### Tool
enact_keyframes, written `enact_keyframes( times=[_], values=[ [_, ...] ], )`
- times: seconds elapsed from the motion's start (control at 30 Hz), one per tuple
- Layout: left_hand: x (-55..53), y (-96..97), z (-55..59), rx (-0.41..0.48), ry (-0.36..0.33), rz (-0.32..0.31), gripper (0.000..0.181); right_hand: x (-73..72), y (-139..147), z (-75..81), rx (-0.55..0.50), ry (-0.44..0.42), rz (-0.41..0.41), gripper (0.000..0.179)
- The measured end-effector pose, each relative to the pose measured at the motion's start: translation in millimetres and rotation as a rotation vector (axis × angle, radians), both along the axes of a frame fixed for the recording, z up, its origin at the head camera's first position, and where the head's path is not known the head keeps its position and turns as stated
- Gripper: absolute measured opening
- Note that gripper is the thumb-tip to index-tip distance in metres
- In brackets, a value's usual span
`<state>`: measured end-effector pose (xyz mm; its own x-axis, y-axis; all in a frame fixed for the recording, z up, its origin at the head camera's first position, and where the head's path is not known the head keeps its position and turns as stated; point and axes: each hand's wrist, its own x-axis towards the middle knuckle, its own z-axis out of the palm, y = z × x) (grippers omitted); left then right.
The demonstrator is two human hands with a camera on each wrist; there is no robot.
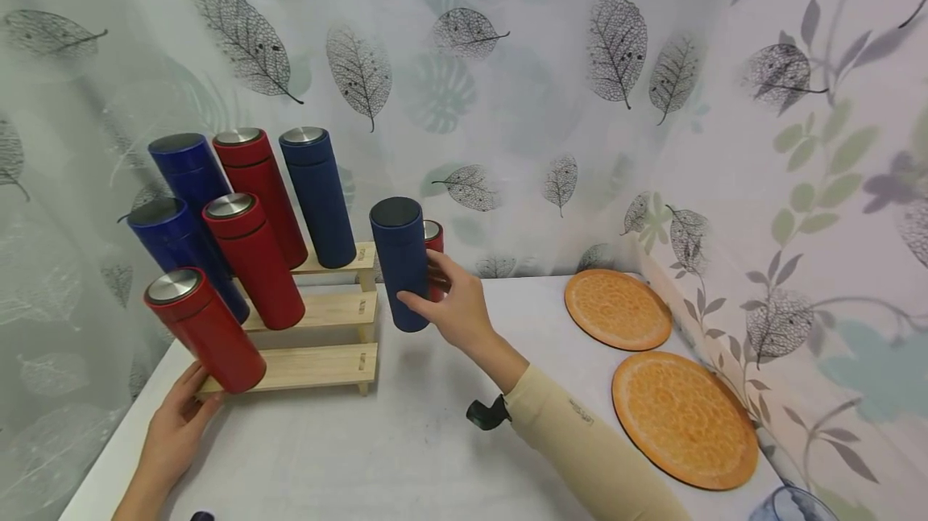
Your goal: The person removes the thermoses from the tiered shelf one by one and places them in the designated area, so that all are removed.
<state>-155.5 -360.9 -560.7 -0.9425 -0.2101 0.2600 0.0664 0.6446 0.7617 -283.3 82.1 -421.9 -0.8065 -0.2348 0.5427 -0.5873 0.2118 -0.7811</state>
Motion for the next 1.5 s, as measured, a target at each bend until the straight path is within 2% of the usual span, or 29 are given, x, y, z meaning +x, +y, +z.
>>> enact_keyframes(
  times=[0.27,0.77,1.5],
  values=[
    [-0.4,1.9,3.5,0.009,-0.026,0.003,0.063,-1.9,16.1,-0.6,-0.001,0.009,-0.034,0.065],
    [1.2,2.5,4.1,0.027,-0.021,0.003,0.064,-8.7,44.6,-2.0,0.015,-0.029,-0.074,0.065],
    [-1.3,-0.9,0.1,0.016,-0.005,-0.006,0.064,-31.0,72.2,-31.1,0.041,-0.037,-0.175,0.066]
  ],
)
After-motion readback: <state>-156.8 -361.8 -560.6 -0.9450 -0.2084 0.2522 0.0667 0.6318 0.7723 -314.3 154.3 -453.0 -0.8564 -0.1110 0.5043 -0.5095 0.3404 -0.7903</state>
